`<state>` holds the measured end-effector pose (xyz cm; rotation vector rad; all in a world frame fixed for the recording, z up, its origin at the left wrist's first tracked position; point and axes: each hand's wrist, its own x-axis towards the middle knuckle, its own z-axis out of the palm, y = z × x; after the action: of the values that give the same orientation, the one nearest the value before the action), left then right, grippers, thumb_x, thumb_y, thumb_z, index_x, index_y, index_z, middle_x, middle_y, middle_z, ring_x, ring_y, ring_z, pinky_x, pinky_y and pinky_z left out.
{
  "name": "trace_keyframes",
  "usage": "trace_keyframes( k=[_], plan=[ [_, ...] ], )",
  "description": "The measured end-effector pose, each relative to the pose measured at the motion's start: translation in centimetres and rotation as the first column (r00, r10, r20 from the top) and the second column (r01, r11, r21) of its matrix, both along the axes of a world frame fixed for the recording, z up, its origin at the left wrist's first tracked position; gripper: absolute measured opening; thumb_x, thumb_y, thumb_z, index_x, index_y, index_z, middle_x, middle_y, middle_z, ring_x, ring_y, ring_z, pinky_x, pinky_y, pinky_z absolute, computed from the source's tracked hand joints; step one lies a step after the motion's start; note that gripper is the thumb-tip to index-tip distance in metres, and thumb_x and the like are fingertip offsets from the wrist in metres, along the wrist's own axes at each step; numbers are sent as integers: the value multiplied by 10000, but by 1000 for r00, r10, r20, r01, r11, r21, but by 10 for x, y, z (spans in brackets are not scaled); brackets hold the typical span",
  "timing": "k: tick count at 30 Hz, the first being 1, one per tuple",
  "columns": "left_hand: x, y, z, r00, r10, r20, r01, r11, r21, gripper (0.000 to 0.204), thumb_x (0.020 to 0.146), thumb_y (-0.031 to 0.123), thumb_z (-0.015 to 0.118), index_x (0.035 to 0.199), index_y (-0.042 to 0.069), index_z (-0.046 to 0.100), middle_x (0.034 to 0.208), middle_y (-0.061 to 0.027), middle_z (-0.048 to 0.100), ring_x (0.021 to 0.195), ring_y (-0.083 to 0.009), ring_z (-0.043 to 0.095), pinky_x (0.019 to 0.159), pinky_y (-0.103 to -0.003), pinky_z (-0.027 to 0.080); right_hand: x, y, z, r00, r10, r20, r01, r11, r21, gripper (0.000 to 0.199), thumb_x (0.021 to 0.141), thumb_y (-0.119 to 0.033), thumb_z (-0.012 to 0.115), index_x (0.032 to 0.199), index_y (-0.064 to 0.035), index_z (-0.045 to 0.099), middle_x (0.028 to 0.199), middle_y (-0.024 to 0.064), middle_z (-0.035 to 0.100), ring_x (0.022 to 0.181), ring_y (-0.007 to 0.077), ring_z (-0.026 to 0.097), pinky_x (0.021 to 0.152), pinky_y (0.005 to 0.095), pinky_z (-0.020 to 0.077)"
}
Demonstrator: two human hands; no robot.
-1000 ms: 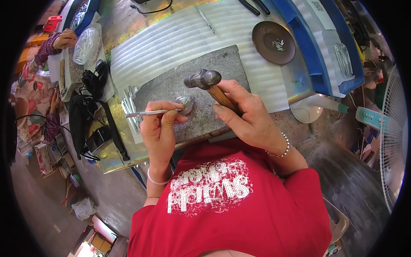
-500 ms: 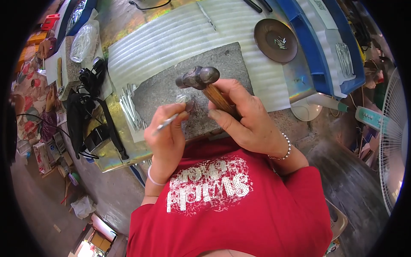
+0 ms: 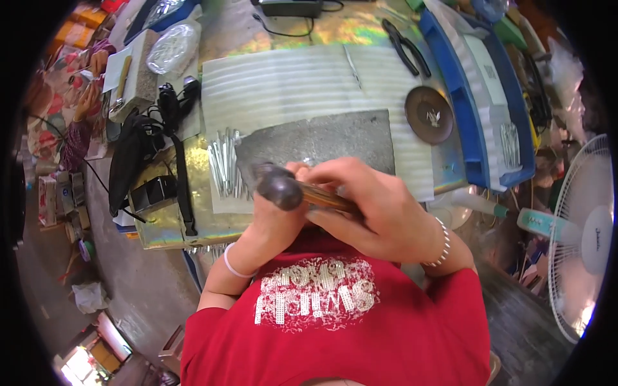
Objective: Shaping and marking small metal tubes using a hammer and a marking punch on a metal anvil block.
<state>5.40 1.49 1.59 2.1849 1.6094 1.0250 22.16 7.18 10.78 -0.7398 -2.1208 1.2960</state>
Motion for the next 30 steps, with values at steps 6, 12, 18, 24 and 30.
trace_keyframes(
  k=[6, 12, 18, 24, 30],
  plan=[
    [-4, 0, 4, 997, 14, 73, -13, 1000, -13, 164, 706, -3, 564, 844, 69, 513, 755, -66, 527, 615, -251, 602, 450, -342, 470, 27, -23, 31, 983, -130, 129, 126, 991, 37, 349, 782, 25, 562, 1129, -8, 538, 734, 40, 595, 656, 109, 569, 609, 239, 462],
    [-6, 2, 2, 995, 0, 96, 2, 1000, -19, 164, 708, -10, 559, 844, 68, 514, 734, -74, 526, 612, -254, 605, 452, -346, 468, 32, -20, 43, 959, 46, 278, -102, 977, 188, 541, 752, 71, 632, 1260, 7, 454, 907, 149, 604, 739, 279, 631, 635, 324, 513],
    [-5, 4, 3, 995, -12, 98, 14, 1000, -22, 165, 706, -14, 556, 843, 67, 513, 734, -78, 531, 617, -259, 608, 464, -352, 472, 30, -25, 44, 943, -15, 333, -77, 962, 262, 511, 750, 39, 638, 1233, -1, 476, 917, 150, 609, 728, 287, 634, 609, 340, 511],
    [-3, 5, 7, 992, -17, 122, 18, 1000, -3, 170, 707, -16, 559, 847, 67, 511, 733, -81, 531, 621, -259, 610, 472, -356, 473, 63, -47, 86, 495, 39, 868, -224, 971, 85, 255, 788, -151, 636, 1022, -55, 602, 836, 130, 616, 627, 237, 613, 541, 354, 473],
    [-2, 2, 5, 994, -19, 107, 21, 1000, -19, 156, 722, -7, 573, 844, 72, 515, 739, -81, 540, 585, -270, 601, 454, -357, 465, 35, -28, 55, 910, -19, 414, -167, 897, 409, 538, 750, -36, 679, 1242, 43, 475, 809, 138, 600, 620, 239, 613, 503, 317, 479]
  ],
)
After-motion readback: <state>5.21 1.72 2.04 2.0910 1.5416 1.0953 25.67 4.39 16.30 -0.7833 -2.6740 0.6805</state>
